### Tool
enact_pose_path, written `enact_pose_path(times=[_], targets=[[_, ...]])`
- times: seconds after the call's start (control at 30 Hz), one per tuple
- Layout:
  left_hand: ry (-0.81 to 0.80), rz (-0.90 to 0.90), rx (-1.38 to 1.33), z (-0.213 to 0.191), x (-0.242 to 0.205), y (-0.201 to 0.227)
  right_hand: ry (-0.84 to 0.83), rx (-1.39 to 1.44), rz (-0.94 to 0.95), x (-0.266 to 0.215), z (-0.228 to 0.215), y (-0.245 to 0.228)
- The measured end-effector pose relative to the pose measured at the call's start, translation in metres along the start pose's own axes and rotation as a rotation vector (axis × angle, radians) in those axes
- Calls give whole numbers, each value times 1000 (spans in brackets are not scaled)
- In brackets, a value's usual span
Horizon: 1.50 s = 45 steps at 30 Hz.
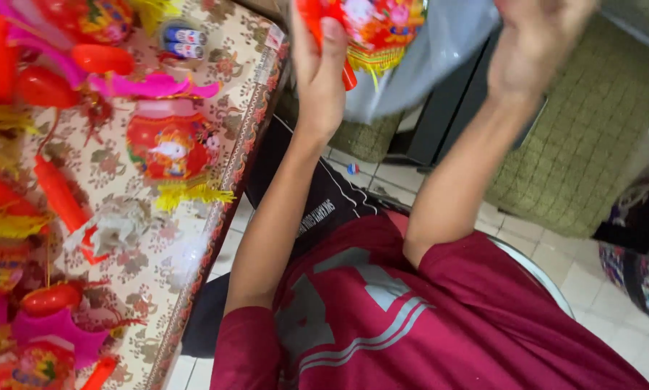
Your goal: Assembling plastic lanterns by inserting batteries into the handles and placing them into plastic bags for sale.
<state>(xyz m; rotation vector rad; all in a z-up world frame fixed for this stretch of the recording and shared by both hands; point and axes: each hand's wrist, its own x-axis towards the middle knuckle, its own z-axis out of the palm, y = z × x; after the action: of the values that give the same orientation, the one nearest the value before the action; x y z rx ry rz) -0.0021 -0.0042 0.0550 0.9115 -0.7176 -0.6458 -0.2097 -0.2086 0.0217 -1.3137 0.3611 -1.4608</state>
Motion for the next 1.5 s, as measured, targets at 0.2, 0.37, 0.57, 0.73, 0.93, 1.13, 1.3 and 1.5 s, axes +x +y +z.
enact_pose_path(times=[0.2, 0.37, 0.57, 0.73, 0.93, 1.13, 1.3, 1.5], targets=[[309, 239, 130, 6, -16, 74, -210, 97, -148, 12, 96, -111], [136, 303, -37, 3, -41, 126, -788, 364, -451, 3, 170, -139], [283, 334, 309, -12, -61, 143, -739, 278, -479, -14, 199, -147], [264, 344, 262, -22, -61, 151, -677, 256, -447, -19, 212, -155], [143, 280, 305, -33, -67, 180, -663, 117, -536, -6, 189, -150], [-286, 269, 326, -50, -67, 204, -548, 39, -612, -14, 200, -166], [-341, 212, 304, -78, -72, 209, -519, 100, -651, -15, 200, -173], [-461, 234, 632, -89, -67, 237, -684, 141, -623, -9, 199, -175]])
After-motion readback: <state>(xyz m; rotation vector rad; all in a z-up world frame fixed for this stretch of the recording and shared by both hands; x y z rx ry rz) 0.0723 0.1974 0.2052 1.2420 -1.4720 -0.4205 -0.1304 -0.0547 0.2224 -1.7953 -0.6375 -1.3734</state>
